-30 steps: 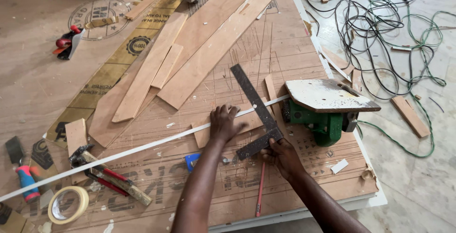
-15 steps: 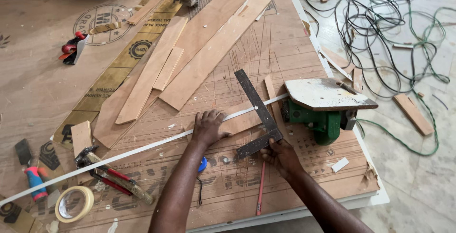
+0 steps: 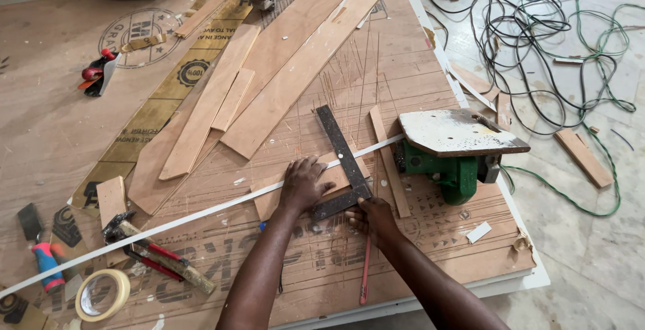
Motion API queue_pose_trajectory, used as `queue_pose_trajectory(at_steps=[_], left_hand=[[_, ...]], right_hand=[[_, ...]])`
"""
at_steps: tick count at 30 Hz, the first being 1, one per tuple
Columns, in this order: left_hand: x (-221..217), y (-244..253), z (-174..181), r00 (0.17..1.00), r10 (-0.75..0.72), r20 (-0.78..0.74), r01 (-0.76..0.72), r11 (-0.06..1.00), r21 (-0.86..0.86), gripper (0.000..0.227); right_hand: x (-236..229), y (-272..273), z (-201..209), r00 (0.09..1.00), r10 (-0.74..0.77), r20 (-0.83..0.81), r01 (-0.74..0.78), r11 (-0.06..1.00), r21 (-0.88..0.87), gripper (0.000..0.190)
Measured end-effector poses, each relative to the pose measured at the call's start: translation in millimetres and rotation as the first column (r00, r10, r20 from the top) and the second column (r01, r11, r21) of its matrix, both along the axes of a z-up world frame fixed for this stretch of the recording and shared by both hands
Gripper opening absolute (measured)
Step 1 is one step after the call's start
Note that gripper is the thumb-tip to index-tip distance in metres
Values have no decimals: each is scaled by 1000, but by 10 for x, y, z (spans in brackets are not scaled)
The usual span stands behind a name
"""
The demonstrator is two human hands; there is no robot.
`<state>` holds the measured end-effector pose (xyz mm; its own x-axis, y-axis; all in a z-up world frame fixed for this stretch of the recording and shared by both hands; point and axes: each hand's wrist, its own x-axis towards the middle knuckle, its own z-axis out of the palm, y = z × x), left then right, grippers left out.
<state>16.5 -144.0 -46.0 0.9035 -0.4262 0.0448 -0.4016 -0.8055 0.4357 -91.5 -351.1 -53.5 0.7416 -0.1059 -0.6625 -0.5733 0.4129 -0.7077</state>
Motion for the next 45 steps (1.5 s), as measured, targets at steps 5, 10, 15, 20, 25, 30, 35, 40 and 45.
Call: queue_pose_trajectory(at_steps=[5, 10, 15, 20, 25, 30, 35, 40, 45], left_hand=[[-33, -185, 270, 991, -132, 6, 130, 988, 88, 108], [-126, -340, 321, 994, -105, -30, 109, 979, 170, 130], [-152, -407, 252, 989, -137, -49, 143, 976, 166, 123], [-211, -374, 231, 992, -124, -34, 128, 977, 171, 122], [-223, -408, 268, 996, -93, -5, 91, 967, 238, 120], [-199, -400, 241, 996, -85, 22, 77, 964, 254, 114], [-127, -357, 191, 995, -68, 73, 55, 984, 172, 114], [-104, -315, 243, 996, -55, 69, 47, 992, 119, 111], [-155, -314, 334, 998, -52, 24, 48, 988, 144, 109]], right_hand=[[188, 9, -74, 999, -44, 28, 44, 999, 25, 33], [258, -61, -9, 999, -19, -47, 18, 1000, -7, 37], [276, -124, 208, 992, -23, -124, 12, 996, -87, 43], [215, -151, 420, 979, 179, -98, -186, 583, -791, 34], [-1, -385, 524, 853, 508, -117, 50, -303, -952, 25], [-109, -476, 396, 842, 520, -144, -46, -197, -979, 32], [-679, -620, 621, 657, 617, -432, -458, -128, -880, 28], [-1107, -742, 1260, 707, 661, -253, -397, 75, -915, 24], [499, -663, 1193, 756, 617, -220, -193, -112, -975, 28]])
